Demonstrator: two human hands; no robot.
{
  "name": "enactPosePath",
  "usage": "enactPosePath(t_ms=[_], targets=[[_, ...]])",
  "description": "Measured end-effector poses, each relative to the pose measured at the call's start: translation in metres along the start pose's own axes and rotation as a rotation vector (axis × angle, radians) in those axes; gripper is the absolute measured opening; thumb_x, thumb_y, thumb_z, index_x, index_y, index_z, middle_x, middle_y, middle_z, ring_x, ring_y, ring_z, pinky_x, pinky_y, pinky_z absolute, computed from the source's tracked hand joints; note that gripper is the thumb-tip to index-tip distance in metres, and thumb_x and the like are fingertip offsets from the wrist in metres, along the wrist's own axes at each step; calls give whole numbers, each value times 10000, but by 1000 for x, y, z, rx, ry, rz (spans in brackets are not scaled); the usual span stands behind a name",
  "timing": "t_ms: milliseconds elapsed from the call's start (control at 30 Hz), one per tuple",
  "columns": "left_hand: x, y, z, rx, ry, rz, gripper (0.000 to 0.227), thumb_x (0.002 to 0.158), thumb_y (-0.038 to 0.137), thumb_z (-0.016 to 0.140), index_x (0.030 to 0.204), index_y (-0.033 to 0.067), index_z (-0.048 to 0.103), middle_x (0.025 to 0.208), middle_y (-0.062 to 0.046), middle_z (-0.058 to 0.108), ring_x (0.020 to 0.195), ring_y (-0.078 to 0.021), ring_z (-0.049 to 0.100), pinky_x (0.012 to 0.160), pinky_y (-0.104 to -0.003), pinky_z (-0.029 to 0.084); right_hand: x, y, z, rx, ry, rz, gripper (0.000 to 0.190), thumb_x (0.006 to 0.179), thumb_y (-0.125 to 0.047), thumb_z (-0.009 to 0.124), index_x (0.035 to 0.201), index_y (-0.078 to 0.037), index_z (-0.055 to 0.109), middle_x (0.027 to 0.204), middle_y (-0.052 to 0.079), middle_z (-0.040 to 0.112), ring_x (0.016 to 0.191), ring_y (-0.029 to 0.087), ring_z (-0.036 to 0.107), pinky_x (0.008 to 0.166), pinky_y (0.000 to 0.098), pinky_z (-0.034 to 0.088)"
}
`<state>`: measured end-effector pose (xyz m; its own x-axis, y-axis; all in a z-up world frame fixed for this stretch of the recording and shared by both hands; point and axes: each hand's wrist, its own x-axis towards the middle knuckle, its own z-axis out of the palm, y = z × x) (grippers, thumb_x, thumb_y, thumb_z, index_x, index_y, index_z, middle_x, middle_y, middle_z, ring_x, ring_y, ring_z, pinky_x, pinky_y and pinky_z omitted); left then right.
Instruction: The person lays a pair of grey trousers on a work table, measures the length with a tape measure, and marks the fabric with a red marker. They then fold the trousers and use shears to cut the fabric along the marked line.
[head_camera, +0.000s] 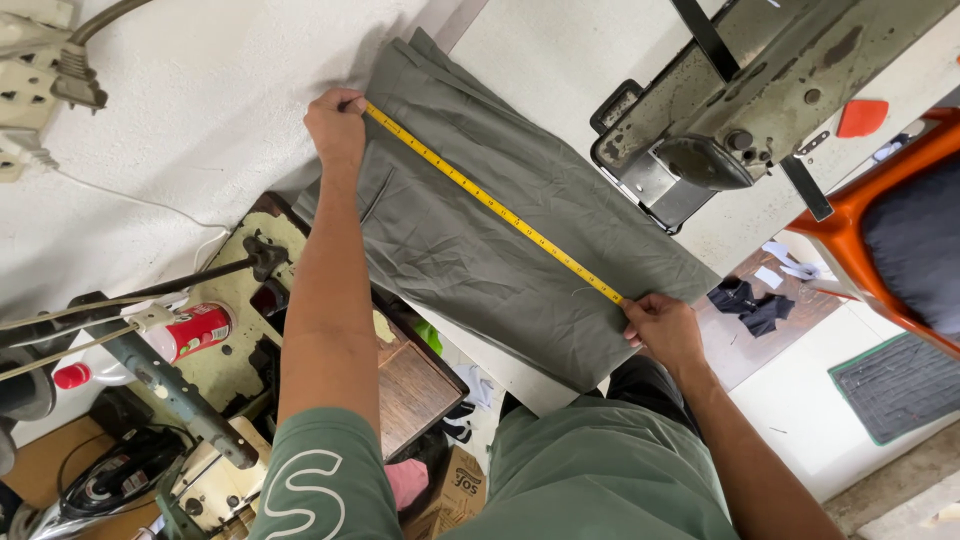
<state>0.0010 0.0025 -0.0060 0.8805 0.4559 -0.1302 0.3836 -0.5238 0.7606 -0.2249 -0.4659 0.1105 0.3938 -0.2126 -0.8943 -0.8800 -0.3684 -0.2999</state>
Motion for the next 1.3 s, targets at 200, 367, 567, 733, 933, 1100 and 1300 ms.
enactPosePath(t_ms=[200,367,567,733,933,1100,1300], targets=[[2,-45,11,177,84,120,183,939,134,681,1086,46,747,1081,-102,725,1007,-250,622,883,-368,515,22,25,12,-19,8,-15,273,974,-262,671,824,-36,702,676,108,740,583,183,687,521,319,573],[-144,75,54,316,289,745,306,1095,110,570,1357,-49,550,1262,-246,521,1159,-405,548,1011,-516,432,57,57,2,51,9,-91,367,914,-361,681,983,-3,724,705,168,764,639,235,755,527,310,604],[-304,74,116,503,-273,679,492,1084,247,390,1534,52,429,1679,-241,258,1566,-405,183,1200,-694,49,50,44,3,-104,-30,-142,300,871,-427,668,875,-134,735,606,6,761,582,119,762,651,245,601],[-243,60,91,713,-330,627,541,1073,306,369,1562,76,405,1681,-204,296,1566,-381,230,1225,-680,91,40,-16,34,-153,-79,-190,307,907,-432,622,935,-151,744,621,-28,759,624,102,768,751,234,566],[-130,20,35,747,-183,574,617,1112,389,317,1618,35,326,1750,-209,109,1619,-357,84,1251,-668,-1,88,-118,133,-371,-103,-381,384,935,-428,535,853,-128,760,577,-11,709,661,238,766,713,356,591],[-165,-12,55,462,21,686,253,1012,231,644,1247,160,585,1162,-38,532,1081,-256,601,909,-429,492,86,-156,160,-292,-99,-424,380,967,-412,551,875,-118,773,577,-10,705,598,212,749,668,353,592],[-181,-3,75,274,-193,402,87,1029,190,610,987,137,664,852,-11,592,793,-220,664,680,-363,564,67,-170,147,-245,-99,-435,345,967,-311,550,943,-55,779,584,21,712,620,226,754,704,410,612]])
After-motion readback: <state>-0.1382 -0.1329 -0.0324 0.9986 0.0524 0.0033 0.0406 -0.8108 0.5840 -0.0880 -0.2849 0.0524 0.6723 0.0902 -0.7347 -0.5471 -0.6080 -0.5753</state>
